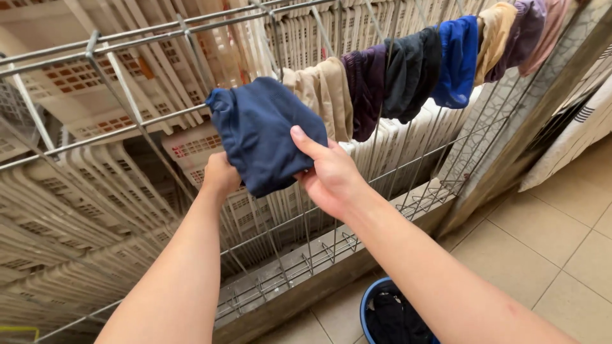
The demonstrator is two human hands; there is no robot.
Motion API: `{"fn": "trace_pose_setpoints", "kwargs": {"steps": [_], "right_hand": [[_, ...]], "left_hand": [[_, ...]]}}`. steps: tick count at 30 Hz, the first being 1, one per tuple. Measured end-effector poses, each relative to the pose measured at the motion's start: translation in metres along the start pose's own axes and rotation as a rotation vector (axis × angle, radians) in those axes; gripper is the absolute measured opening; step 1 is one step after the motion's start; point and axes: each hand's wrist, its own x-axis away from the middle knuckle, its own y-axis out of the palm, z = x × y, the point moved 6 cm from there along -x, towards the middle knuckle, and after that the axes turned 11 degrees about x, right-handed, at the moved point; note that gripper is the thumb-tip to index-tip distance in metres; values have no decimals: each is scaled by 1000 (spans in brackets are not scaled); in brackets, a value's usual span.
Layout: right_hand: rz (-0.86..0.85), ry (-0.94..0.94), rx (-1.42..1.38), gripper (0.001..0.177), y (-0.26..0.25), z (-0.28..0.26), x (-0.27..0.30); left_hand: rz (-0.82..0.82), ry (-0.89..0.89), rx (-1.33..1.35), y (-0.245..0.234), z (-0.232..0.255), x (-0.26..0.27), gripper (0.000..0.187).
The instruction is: Hanging various pieces of washed underwear on a wire drying rack.
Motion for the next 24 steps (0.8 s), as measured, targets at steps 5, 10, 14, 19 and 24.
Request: {"fn": "trace_pose_setpoints", "kwargs": {"steps": [5,10,14,19,24], "right_hand": [[204,109,224,38,-34,40,-20],[253,260,490,43,-38,50,-11],[282,422,639,43,-58,75,-3],[231,258,272,31,-48,77,9],[-61,38,32,34,-11,36,0]], "left_hand": [[-64,80,23,-10,21,-3,29],[161,61,437,-40,52,25,60],[657,721,-314,-24,185,152,15],[358,930,-331,11,240,100,59],[9,474,-784,25,249,15,81]]}}
